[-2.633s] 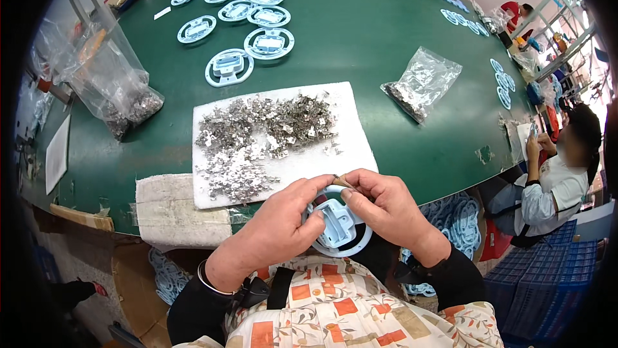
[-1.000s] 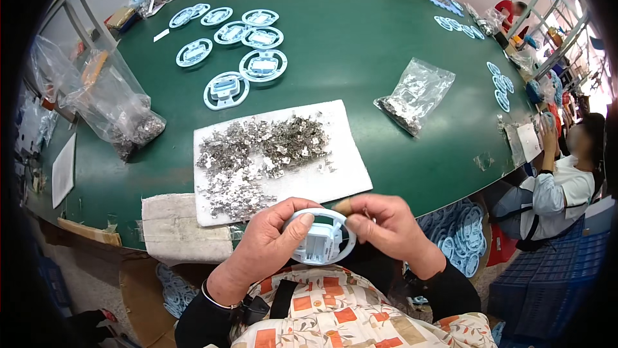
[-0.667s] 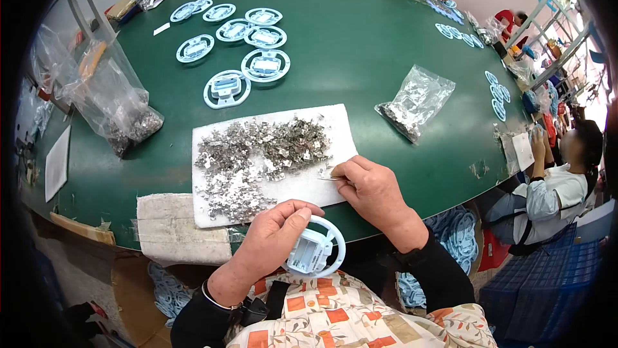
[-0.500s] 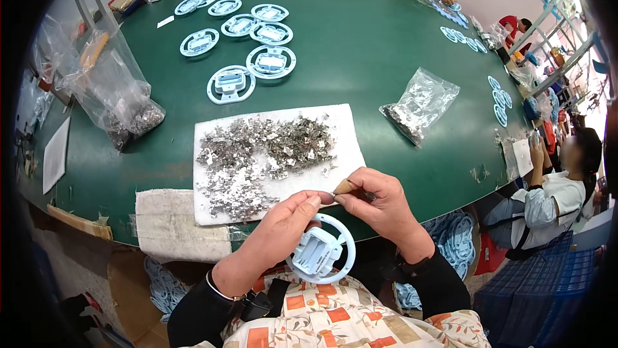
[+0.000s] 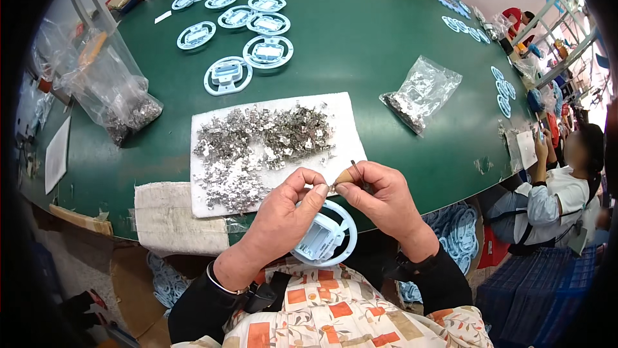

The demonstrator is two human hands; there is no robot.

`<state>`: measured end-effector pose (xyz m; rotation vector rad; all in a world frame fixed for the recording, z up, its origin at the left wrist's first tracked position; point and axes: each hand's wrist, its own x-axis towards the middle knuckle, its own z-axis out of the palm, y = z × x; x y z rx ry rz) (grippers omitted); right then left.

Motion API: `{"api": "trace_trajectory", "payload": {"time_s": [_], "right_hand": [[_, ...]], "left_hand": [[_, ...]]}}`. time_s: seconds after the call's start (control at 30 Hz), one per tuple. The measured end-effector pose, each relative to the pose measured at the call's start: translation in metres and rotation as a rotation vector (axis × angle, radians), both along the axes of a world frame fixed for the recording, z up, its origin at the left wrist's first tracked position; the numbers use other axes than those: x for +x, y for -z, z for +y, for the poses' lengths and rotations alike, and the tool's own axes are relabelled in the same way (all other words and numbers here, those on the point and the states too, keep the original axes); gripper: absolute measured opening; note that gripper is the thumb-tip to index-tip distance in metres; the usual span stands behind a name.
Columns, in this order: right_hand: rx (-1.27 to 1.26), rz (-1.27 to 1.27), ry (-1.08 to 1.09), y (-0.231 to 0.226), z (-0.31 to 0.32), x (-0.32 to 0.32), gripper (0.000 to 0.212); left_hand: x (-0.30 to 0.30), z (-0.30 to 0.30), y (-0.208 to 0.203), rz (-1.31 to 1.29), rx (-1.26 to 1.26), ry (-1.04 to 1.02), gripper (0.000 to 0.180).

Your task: The person sits at a green workbench and assembles light blue circular plastic components. They pick up small metal pins from a pile on a white paper and insert them into the plastic parts using their fingers. The person repeats this process for multiple units, placing the finished items on the table.

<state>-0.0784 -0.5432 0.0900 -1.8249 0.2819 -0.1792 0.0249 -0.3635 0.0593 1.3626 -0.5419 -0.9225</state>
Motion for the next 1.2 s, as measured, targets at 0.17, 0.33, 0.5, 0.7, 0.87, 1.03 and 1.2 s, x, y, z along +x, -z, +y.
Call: {"api": "trace_trajectory", "payload": {"time_s": [0.17, 0.33, 0.5, 0.7, 0.87, 1.03, 1.2], "right_hand": [[0.442, 0.098, -0.054, 0.008, -0.005, 0.001, 0.017], [0.479, 0.049, 0.005, 0.005, -0.012, -0.005, 0.014], [-0.315, -0.085, -0.076, -0.011, -0.003, -0.013, 0.008], [-0.662, -0.131, -0.186, -0.013, 0.007, -0.006, 0.01], [-0.933, -0.114, -0.236, -0.021, 0.015, 0.003, 0.013], [-1.017, -0.039, -0.246, -0.021, 0.024, 0.006, 0.014], [-0.547, 0.019, -0.054, -0.012, 0.01, -0.001, 0.016]], "left_hand": [[-0.001, 0.001, -0.005, -0.065, 0.051, 0.003, 0.018], [0.004, 0.005, -0.005, -0.037, 0.069, 0.008, 0.024], [0.01, 0.005, -0.001, -0.143, 0.173, -0.021, 0.028], [0.01, 0.003, -0.004, -0.23, 0.239, -0.043, 0.027], [0.009, 0.001, -0.004, -0.247, 0.277, -0.029, 0.027], [0.011, -0.001, 0.001, -0.361, 0.309, -0.017, 0.028], [0.013, 0.001, -0.003, -0.258, 0.246, -0.022, 0.028]]}}
